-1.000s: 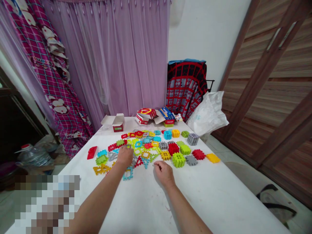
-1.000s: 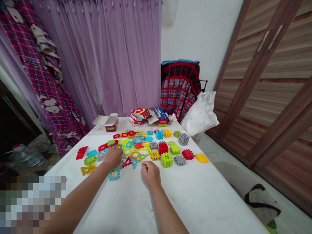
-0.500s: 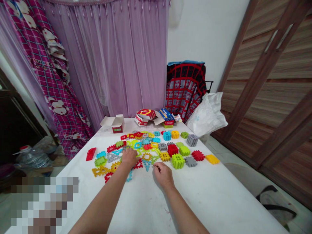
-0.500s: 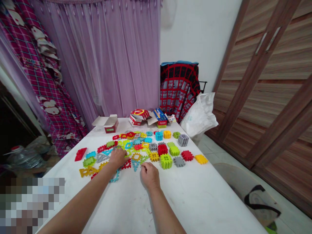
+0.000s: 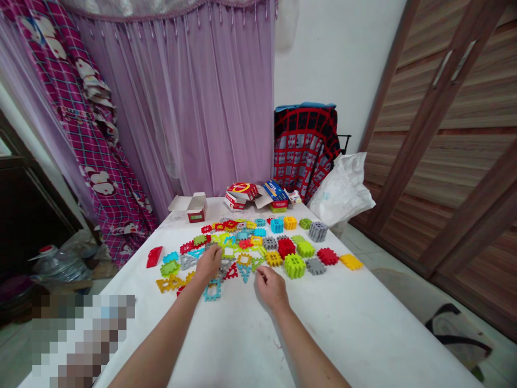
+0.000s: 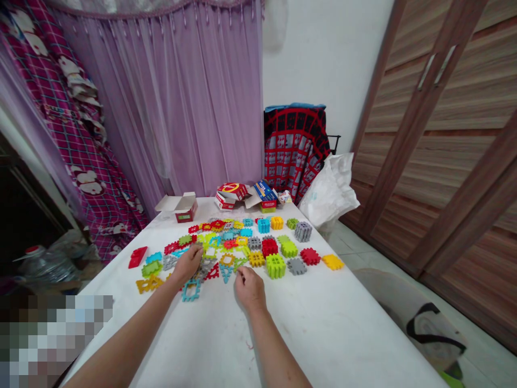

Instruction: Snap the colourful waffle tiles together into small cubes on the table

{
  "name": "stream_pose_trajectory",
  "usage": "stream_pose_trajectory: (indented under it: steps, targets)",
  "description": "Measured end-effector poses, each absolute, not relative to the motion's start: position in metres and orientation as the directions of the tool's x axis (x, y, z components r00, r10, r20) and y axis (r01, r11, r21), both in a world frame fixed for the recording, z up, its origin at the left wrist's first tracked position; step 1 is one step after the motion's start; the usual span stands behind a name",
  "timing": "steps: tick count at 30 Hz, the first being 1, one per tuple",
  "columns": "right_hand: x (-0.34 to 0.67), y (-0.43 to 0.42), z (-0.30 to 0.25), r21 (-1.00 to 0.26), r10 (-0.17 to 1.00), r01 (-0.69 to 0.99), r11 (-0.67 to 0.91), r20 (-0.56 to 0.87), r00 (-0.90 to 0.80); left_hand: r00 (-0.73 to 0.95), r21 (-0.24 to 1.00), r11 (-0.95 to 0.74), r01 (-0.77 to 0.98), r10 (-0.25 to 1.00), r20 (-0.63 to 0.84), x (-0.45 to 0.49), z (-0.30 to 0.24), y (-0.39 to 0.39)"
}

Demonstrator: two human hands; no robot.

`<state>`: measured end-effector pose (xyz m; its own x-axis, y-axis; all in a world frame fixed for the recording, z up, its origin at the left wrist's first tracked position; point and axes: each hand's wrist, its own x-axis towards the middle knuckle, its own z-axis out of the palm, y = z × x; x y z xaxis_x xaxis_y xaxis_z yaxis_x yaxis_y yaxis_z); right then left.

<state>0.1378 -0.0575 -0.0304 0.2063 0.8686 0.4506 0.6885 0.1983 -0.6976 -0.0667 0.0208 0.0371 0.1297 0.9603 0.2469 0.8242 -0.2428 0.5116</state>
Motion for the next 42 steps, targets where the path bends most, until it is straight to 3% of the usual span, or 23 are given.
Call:
stream_pose_trajectory:
  steps: [5, 13, 21, 31, 38, 42]
  targets:
    - [0.136, -0.062, -0.030, -0.740, 0.871, 0.629, 0.236, 0.448, 0.201, 0.146, 0.672, -0.250, 0.697, 0.967, 0.208, -0.058, 0.024, 0.006]
    - [0.134, -0.066, -0.027, -0.603, 0.782, 0.673, 0.429, 0.620, 0.057, 0.296, 0.771, -0.306, 0.559, 0.942, 0.159, -0.046, 0.018, -0.009]
    - [0.138, -0.058, -0.029, -0.800, 0.866, 0.521, 0.296, 0.455, 0.207, 0.364, 0.805, -0.320, 0.500, 0.921, 0.139, -0.034, 0.009, -0.009]
    - [0.143, -0.053, -0.034, -0.905, 0.878, 0.362, 0.223, 0.348, 0.328, 0.275, 0.775, -0.319, 0.545, 0.942, 0.194, -0.042, 0.033, -0.011]
    - [0.141, -0.059, -0.033, -0.938, 0.921, 0.245, 0.244, 0.304, 0.244, 0.194, 0.864, -0.115, 0.490, 0.981, 0.020, -0.023, 0.029, -0.021]
    - [0.137, -0.071, -0.027, -0.912, 0.903, 0.294, 0.285, 0.358, 0.236, 0.139, 0.912, 0.003, 0.410, 0.988, -0.066, -0.020, 0.020, -0.025]
